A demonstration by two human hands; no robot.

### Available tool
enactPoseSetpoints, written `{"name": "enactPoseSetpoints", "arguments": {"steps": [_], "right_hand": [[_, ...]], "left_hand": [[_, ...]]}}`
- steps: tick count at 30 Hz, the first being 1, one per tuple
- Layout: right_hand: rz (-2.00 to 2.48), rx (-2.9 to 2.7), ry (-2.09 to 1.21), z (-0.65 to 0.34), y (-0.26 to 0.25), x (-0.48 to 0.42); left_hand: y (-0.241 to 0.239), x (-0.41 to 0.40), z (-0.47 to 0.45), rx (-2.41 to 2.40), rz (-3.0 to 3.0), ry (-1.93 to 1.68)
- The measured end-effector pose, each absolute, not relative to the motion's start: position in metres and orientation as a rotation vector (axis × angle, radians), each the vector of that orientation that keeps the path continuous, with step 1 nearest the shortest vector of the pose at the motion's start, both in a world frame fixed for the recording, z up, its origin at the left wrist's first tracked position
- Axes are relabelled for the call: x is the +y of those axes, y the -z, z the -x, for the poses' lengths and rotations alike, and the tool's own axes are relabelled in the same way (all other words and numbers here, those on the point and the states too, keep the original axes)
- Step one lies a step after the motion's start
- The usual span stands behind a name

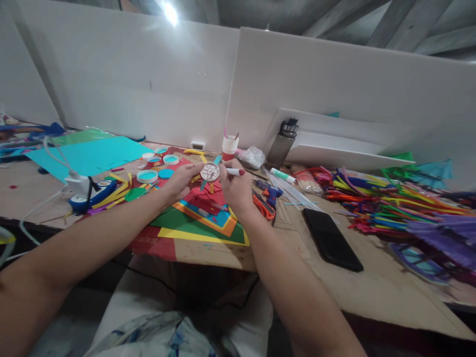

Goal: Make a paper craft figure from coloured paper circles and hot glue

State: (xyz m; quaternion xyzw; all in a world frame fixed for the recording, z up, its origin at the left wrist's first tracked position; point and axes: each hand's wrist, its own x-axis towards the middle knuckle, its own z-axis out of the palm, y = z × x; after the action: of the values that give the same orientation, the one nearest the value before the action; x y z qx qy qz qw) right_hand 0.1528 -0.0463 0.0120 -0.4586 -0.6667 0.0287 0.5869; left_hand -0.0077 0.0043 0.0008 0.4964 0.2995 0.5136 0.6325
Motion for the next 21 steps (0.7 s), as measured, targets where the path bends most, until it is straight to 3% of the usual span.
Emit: {"name": "enactPoseSetpoints", "arguments": {"steps": [21], "right_hand": [[0.931, -1.508, -0.242, -0.1484, -0.0143, -0.0483]], "left_hand": [[-0.0040, 0.0068, 0.0098, 0.747, -0.997, -1.165]]}}
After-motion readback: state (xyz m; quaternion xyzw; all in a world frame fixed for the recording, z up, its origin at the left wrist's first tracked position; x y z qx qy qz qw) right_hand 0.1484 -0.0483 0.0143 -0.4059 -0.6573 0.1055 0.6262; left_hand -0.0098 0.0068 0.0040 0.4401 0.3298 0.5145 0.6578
